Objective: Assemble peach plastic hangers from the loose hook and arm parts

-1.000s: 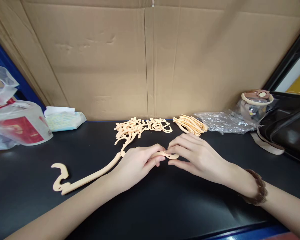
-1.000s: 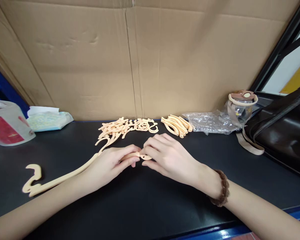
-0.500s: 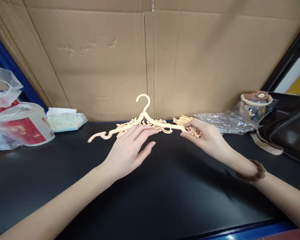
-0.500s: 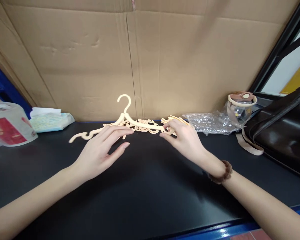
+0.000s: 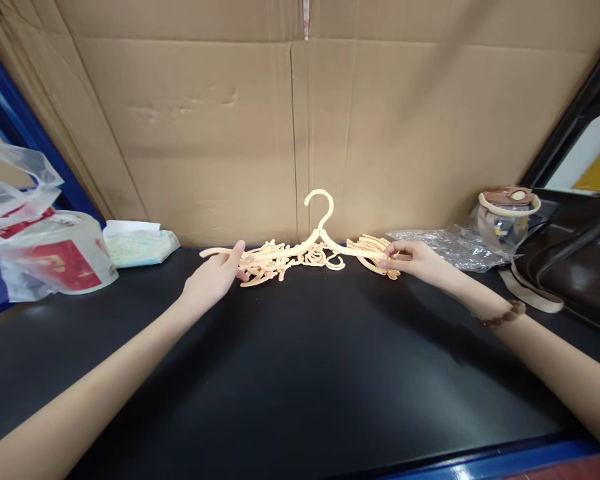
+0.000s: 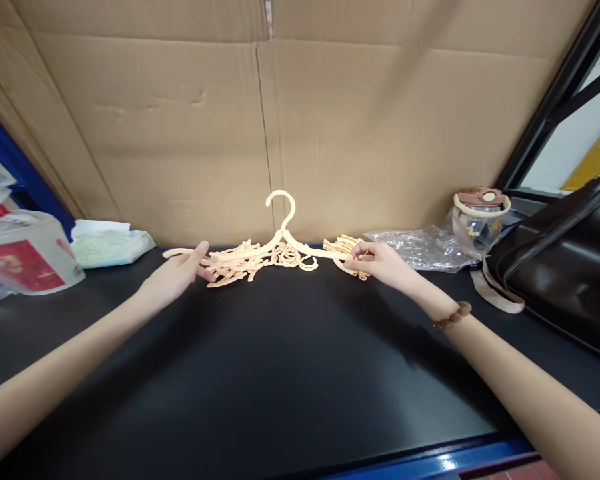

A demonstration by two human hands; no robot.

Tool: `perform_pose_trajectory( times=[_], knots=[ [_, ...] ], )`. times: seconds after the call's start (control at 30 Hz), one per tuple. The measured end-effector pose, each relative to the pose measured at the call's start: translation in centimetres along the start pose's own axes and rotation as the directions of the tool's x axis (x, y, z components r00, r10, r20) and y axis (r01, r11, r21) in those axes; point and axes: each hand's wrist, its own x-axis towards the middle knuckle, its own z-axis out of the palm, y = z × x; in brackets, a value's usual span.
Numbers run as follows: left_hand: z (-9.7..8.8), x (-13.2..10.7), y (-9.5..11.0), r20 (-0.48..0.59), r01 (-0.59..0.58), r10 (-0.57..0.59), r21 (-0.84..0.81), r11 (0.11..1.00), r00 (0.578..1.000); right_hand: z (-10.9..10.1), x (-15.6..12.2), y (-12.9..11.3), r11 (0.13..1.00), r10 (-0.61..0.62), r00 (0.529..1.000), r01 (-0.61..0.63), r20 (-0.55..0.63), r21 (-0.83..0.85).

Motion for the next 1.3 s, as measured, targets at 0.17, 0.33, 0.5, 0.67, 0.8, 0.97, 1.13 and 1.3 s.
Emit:
perform_pose_trajectory(
  times=[0.17, 0.33, 0.5, 0.67, 0.8, 0.97, 1.13, 1.3],
  knots=[
    [0.4, -1.2, 1.5, -0.081, -0.098, 0.083, -0.204, 0.974, 0.993, 0.5, -0.2, -0.2, 0.997, -0.005, 0.999, 0.009, 0.048, -0.075],
    [2.2, -3.6, 2.8, 0.139, -0.246, 0.287, -0.257, 0.935, 0.948, 1.2, -0.4, -0.8, 0.988, -0.025, 0.998, 0.032, 0.051, -0.149],
    [3.2, -4.9, 2.9, 0.234, -0.445, 0.424, 0.045, 0.894, 0.875, 1.7, -0.5, -0.8, 0.991, -0.036, 0.994, 0.049, 0.106, -0.124],
    [2.4, -4.9, 3.2, 0.297, -0.556, 0.493, 0.188, 0.810, 0.818, 1.8, -0.9, -1.4, 0.963, -0.087, 0.993, 0.105, 0.082, -0.249],
    [1.9, -5.2, 3.7, 0.334, -0.547, 0.462, 0.232, 0.805, 0.822, 1.3, -1.1, -1.5, 0.861, -0.203, 0.979, 0.195, 0.033, -0.469],
    [1.9, -5.5, 4.3, 0.302, -0.490, 0.409, 0.281, 0.825, 0.861, 1.0, -1.1, -1.3, 0.770, -0.418, 0.904, 0.298, -0.091, -0.565],
    [1.7, -5.7, 4.7, 0.272, -0.446, 0.374, 0.284, 0.849, 0.887, 1.6, -1.7, -2.9, 0.685, -0.597, 0.755, 0.306, -0.269, -0.661],
    [1.8, -5.6, 4.8, 0.271, -0.421, 0.348, 0.291, 0.859, 0.897, 1.9, -2.6, -4.4, 0.619, -0.651, 0.697, 0.258, -0.301, -0.741]
  ],
)
